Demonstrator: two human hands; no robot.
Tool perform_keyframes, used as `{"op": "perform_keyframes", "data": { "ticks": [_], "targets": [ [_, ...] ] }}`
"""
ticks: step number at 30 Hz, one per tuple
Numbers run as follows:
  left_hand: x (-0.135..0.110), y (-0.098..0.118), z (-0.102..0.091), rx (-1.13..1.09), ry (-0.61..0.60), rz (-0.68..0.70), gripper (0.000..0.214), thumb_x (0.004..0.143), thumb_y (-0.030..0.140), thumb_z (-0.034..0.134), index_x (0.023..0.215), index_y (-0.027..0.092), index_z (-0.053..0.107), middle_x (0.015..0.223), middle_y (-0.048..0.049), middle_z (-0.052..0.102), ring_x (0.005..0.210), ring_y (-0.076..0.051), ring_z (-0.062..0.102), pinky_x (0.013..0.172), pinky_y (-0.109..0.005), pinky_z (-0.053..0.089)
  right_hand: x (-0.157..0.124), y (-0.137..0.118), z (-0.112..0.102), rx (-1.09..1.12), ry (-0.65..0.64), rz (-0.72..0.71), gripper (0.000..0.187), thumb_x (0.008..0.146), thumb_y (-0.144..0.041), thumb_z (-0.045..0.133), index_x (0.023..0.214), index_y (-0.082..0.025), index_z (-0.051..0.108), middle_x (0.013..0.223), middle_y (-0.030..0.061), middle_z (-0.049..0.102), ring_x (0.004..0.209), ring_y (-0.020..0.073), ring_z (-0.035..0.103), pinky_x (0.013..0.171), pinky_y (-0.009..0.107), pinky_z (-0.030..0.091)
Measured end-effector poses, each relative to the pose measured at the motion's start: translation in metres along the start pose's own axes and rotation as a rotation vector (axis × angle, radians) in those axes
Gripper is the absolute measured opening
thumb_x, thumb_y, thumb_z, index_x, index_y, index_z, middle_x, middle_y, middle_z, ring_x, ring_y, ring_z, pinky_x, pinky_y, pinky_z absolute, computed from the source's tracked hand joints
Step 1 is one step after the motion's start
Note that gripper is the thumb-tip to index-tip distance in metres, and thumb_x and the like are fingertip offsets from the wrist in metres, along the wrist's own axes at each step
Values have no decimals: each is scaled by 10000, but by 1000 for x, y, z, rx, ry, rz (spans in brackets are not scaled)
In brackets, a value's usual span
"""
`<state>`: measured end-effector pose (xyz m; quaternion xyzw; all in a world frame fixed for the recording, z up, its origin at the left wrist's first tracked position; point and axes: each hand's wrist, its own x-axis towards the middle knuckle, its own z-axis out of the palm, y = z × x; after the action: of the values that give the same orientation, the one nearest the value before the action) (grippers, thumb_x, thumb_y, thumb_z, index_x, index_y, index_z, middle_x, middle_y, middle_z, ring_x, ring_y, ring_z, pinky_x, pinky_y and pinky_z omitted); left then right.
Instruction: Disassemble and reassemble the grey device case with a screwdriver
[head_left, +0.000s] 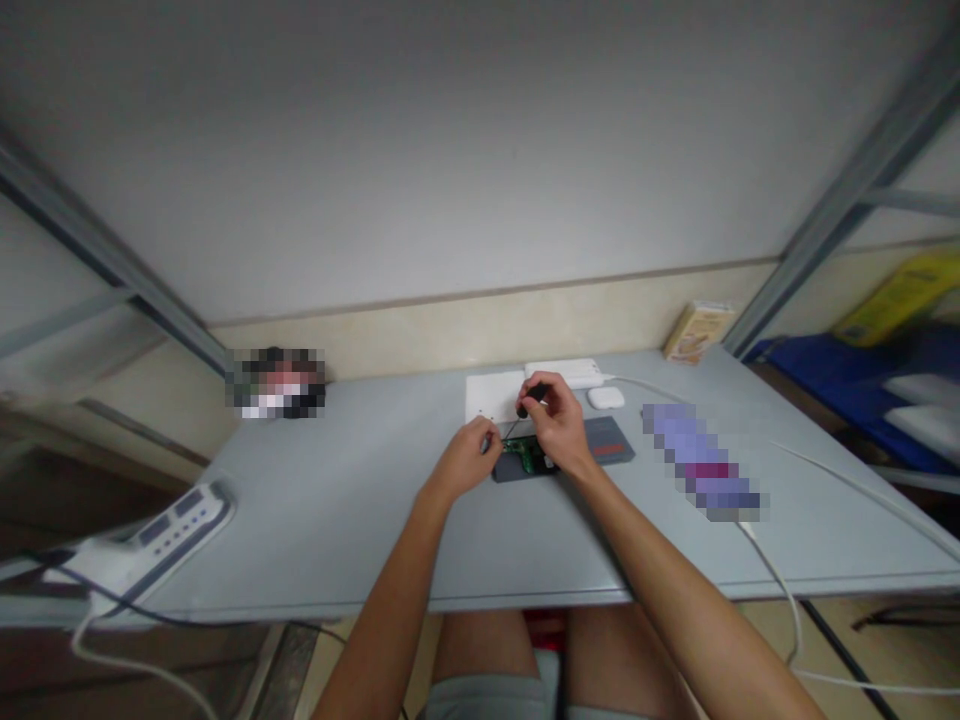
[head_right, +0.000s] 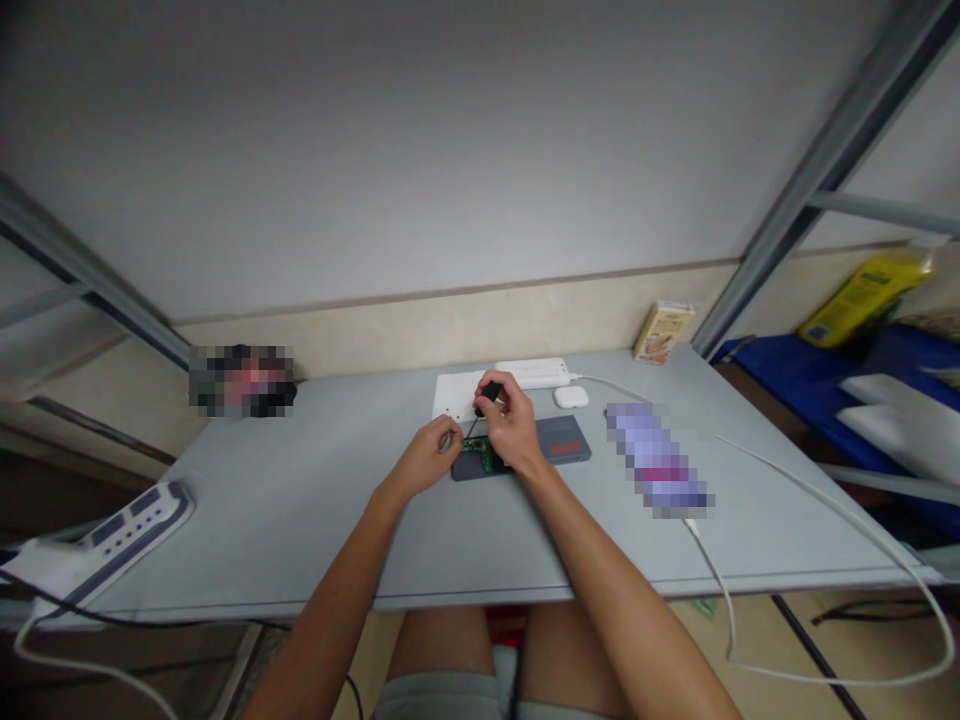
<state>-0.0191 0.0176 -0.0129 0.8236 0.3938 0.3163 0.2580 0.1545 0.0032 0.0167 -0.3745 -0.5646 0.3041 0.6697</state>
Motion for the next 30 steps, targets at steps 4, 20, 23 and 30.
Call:
{"op": "perform_keyframes", "data": {
  "ticks": [4, 20, 23, 30],
  "targets": [
    [0, 0, 0, 10, 0, -2, 146, 869, 96, 499, 768, 182, 559, 760, 11, 538, 706, -137, 483, 693, -258, 391, 0, -2, 0, 8, -10, -7, 141, 860, -217, 625, 979, -250, 558, 851, -11, 572, 746, 148, 571, 713, 313, 486],
    [-1, 1, 0, 1, 7, 8, 145, 866, 97, 501, 771, 181, 569, 770, 5, 545, 709, -137, 483, 690, -260, 387, 1, -3, 1, 15, -1, 10, 144, 860, -233, 616, 984, -252, 545, 854, -8, 555, 736, 147, 561, 683, 304, 481],
    [0, 0, 0, 4, 9, 6, 150, 868, 91, 501, 778, 181, 581, 766, 6, 549, 710, -138, 483, 694, -261, 396, 1, -4, 2, 34, 3, 17, 140, 859, -238, 615, 977, -250, 541, 856, -8, 549, 725, 144, 560, 673, 301, 477],
    [-1, 2, -1, -15, -5, -7, 155, 851, 76, 495, 789, 183, 588, 792, -3, 571, 728, -145, 500, 722, -267, 418, 0, -1, 2, 4, 6, -2, 146, 857, -241, 622, 983, -250, 548, 859, -2, 563, 751, 154, 559, 688, 308, 480]
  ]
}}
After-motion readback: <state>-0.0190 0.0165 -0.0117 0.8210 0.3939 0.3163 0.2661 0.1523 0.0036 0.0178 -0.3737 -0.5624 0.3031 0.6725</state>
